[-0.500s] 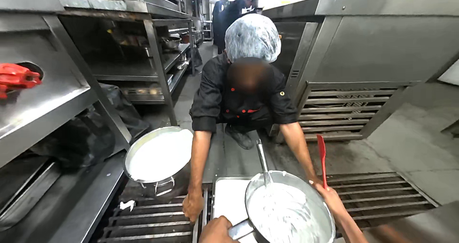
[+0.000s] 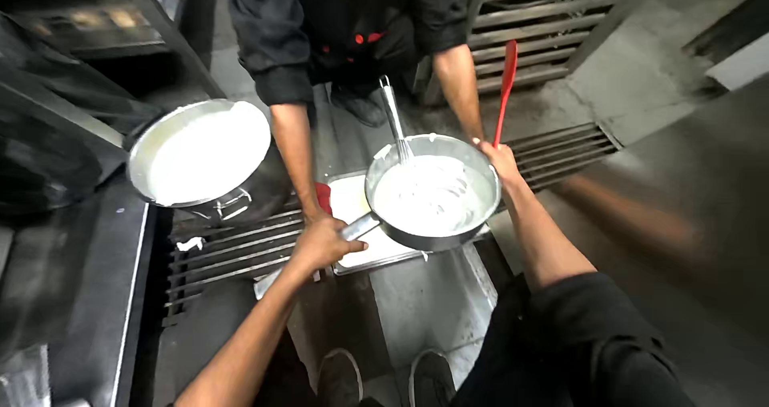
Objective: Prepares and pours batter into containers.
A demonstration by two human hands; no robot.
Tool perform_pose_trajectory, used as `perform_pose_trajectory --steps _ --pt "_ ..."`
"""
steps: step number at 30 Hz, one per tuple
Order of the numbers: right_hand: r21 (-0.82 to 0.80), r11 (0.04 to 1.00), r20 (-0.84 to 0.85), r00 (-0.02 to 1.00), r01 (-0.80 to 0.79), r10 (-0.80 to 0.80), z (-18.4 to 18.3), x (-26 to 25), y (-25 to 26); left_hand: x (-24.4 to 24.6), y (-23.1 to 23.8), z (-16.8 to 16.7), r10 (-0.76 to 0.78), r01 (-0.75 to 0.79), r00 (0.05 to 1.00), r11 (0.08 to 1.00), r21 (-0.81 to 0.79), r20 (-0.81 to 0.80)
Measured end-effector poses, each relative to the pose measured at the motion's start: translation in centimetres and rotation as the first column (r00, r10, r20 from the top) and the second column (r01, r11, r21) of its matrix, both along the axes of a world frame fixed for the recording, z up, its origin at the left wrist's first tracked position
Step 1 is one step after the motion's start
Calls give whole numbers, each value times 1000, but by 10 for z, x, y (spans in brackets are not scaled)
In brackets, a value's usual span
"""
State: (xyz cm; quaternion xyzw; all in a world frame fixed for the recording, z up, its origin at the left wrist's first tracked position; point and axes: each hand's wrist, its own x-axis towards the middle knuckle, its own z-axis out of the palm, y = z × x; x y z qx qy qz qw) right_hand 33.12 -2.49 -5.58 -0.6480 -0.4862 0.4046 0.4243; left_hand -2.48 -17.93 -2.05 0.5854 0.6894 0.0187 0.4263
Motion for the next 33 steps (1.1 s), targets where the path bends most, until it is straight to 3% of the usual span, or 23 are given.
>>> perform_pose_trajectory --steps 8,12,17,19,20,21,22,23,24,25,33 --pt "70 997 -104 993 -43 50 -9 -9 21 -16 9 -1 36 -30 999 991 128 -40" --pt "120 991 -91 993 -67 78 -10 -18 34 -21 21 15 50 -37 996 984 176 -69" --pt "173 976 -97 983 -135 153 -14 -28 51 -51 44 11 13 17 990 977 213 -140" --pt "190 977 -76 991 -98 114 -4 -42 43 -58 47 13 21 18 986 974 225 -168" --pt "98 992 10 996 -85 85 21 -51 30 -60 47 15 29 15 982 971 237 -185" --pt "-154 980 89 986 -129 144 65 -58 17 -61 47 16 41 11 979 968 251 -201" --pt "-442 882 70 974 -164 216 102 -61 19 -59 45 17 56 5 974 963 268 -220" --pt "-122 984 93 986 -129 141 61 -59 18 -55 41 20 73 0 967 957 289 -243" --pt "153 985 11 997 -82 81 16 -54 33 -52 38 21 88 -3 960 953 304 -265" --pt "227 969 -64 992 -93 110 -9 -48 46 -50 36 21 100 -5 953 949 316 -284" --pt "154 973 -189 961 -173 200 -21 -39 58 -56 37 9 150 -7 924 926 378 -352"
